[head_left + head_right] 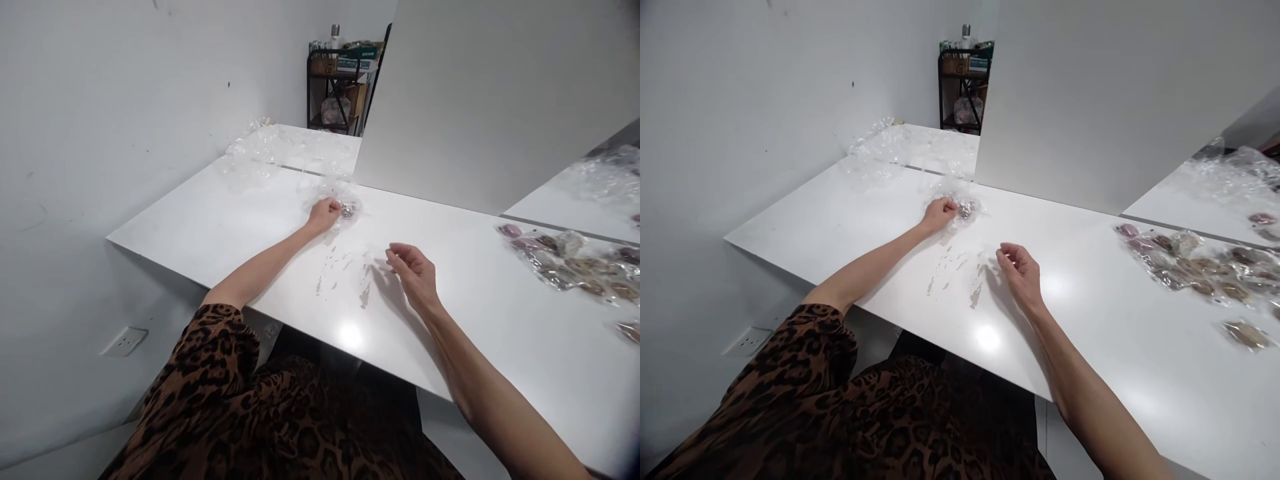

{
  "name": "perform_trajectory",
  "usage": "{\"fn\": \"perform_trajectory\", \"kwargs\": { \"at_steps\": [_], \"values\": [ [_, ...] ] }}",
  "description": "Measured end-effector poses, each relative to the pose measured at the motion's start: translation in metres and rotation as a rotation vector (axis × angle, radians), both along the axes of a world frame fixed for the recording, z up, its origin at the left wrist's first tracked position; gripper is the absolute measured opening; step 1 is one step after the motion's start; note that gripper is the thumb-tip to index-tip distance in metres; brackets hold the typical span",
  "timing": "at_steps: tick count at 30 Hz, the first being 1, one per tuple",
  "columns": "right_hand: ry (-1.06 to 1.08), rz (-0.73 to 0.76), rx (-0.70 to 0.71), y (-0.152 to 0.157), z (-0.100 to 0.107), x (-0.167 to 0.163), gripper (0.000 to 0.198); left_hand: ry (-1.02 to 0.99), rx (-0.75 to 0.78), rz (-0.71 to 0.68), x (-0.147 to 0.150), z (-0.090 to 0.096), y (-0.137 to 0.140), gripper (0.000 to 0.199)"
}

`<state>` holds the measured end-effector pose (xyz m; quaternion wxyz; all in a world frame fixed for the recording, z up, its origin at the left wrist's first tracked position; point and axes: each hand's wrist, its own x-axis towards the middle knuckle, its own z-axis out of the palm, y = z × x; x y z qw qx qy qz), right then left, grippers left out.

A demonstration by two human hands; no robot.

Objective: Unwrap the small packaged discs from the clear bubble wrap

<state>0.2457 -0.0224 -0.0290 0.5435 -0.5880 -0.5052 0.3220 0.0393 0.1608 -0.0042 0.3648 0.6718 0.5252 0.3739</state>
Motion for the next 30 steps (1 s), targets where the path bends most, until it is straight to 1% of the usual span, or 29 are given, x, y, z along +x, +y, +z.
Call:
{"fn": "perform_trajectory", "kwargs": {
  "at_steps": [1,3,5,6,7,9,10,12,15,16,18,20,22,25,28,30],
  "values": [
    [-0.051,-0.046,0.026,0.002,0.0,0.003,0.054,-0.056,-0.017,-0.085,0.003,-0.003,-0.021,0.011],
    [-0.179,-0.103,0.066,0.007,0.003,0.008,0.069,-0.148,-0.099,-0.248,0.007,-0.009,-0.067,0.005],
    [-0.307,-0.073,0.064,0.009,0.006,0.014,0.082,-0.206,-0.176,-0.396,0.008,-0.012,-0.11,0.005],
    [-0.35,-0.03,0.042,0.01,0.008,0.017,0.082,-0.221,-0.199,-0.45,0.007,-0.013,-0.128,0.006],
    [-0.372,0.021,0.011,0.01,0.01,0.019,0.079,-0.227,-0.211,-0.484,0.006,-0.012,-0.143,0.008],
    [-0.325,0.112,-0.054,0.007,0.012,0.022,0.065,-0.22,-0.225,-0.504,0.002,-0.009,-0.162,0.014],
    [-0.257,0.137,-0.071,0.005,0.013,0.022,0.059,-0.218,-0.232,-0.49,0.0,-0.007,-0.166,0.017],
    [-0.078,0.143,-0.06,-0.001,0.016,0.022,0.054,-0.223,-0.238,-0.425,-0.005,-0.003,-0.167,0.025],
    [0.163,0.116,0.029,-0.011,0.027,0.021,0.051,-0.212,-0.194,-0.3,-0.008,0.005,-0.16,0.035],
    [0.217,0.114,0.061,-0.015,0.033,0.021,0.051,-0.188,-0.169,-0.281,-0.008,0.008,-0.159,0.039],
    [0.285,0.128,0.12,-0.021,0.047,0.021,0.052,-0.123,-0.131,-0.303,-0.005,0.012,-0.158,0.051],
    [0.309,0.142,0.178,-0.026,0.063,0.022,0.051,-0.08,-0.12,-0.367,0.002,0.015,-0.158,0.06],
    [0.306,0.152,0.242,-0.03,0.081,0.024,0.048,-0.1,-0.142,-0.433,0.012,0.015,-0.159,0.062],
    [0.26,0.163,0.314,-0.03,0.108,0.028,0.042,-0.198,-0.237,-0.468,0.028,0.015,-0.16,0.069],
    [0.188,0.157,0.355,-0.021,0.131,0.03,0.04,-0.289,-0.357,-0.483,0.04,0.018,-0.164,0.086],
    [0.168,0.166,0.389,-0.012,0.142,0.028,0.041,-0.347,-0.374,-0.528,0.046,0.022,-0.169,0.095]
  ]
}}
